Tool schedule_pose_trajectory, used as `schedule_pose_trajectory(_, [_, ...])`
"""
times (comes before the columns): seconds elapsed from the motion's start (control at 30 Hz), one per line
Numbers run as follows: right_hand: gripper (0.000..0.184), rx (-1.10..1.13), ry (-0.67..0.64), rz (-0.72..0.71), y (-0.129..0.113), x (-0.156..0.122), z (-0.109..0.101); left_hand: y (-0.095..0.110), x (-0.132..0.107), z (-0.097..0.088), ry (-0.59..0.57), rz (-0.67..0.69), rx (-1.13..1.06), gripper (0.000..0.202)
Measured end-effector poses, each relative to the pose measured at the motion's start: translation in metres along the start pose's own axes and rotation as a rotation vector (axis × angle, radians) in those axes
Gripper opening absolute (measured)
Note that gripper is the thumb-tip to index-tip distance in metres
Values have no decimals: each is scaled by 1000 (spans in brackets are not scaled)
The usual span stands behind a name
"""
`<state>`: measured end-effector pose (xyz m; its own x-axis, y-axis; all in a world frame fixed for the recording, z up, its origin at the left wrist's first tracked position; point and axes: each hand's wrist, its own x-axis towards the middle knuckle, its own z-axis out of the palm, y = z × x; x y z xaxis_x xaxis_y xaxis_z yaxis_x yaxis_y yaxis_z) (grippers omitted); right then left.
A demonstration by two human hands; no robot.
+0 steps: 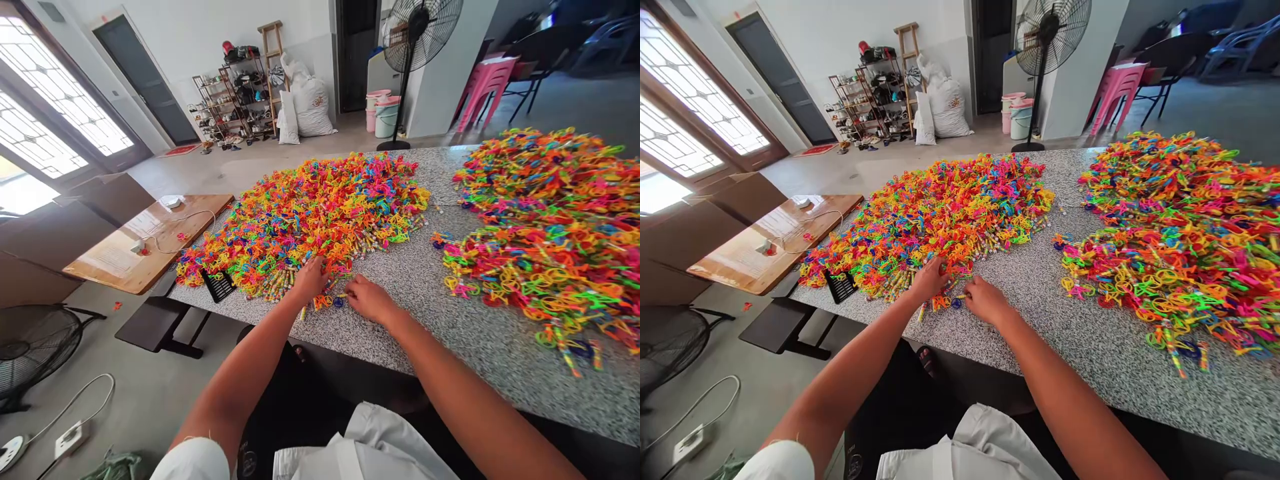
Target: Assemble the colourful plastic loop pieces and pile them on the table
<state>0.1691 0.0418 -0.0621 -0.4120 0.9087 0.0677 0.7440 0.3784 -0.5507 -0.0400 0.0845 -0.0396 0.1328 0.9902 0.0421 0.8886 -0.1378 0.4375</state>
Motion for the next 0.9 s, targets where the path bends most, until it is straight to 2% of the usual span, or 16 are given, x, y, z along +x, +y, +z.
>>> schedule_pose_trajectory(0.07, [15, 3, 23, -19, 1, -11, 1, 1, 0, -2, 36, 12, -64, 16])
schedule_pose_trajectory(0.13, [10, 118, 128, 76, 3, -19, 2, 2, 1, -6, 72, -41, -174, 3])
schedule_pose_trajectory(0.2, [10, 365, 247, 255, 6, -25, 1, 3, -1, -11, 48, -171, -379, 9])
schedule_pose_trajectory(0.27, [17, 704, 307, 409, 7, -30, -2, 3, -4, -17, -59, -289, -676, 17])
schedule_pose_trajectory(0.33, [22, 1032, 317, 454, 4, -35, -7, 5, -9, -20, -160, -341, -968, 22])
schedule_pose_trajectory(0.43, [27, 1302, 322, 407, -8, -41, -15, 15, -20, -19, -183, -376, -1209, 27])
schedule_pose_trajectory(0.57, [28, 1334, 328, 341, -24, -42, -19, 34, -33, -11, -190, -408, -1357, 30])
schedule_pose_trajectory(0.67, [28, 1225, 335, 307, -28, -39, -16, 45, -38, -7, -188, -345, -1334, 28])
schedule_pose_trajectory(0.77, [29, 1137, 378, 336, -29, -38, -14, 51, -41, -6, -177, -320, -1325, 28])
schedule_pose_trajectory(0.9, [30, 1389, 404, 377, -30, -40, -14, 56, -47, -5, -192, -380, -1467, 30])
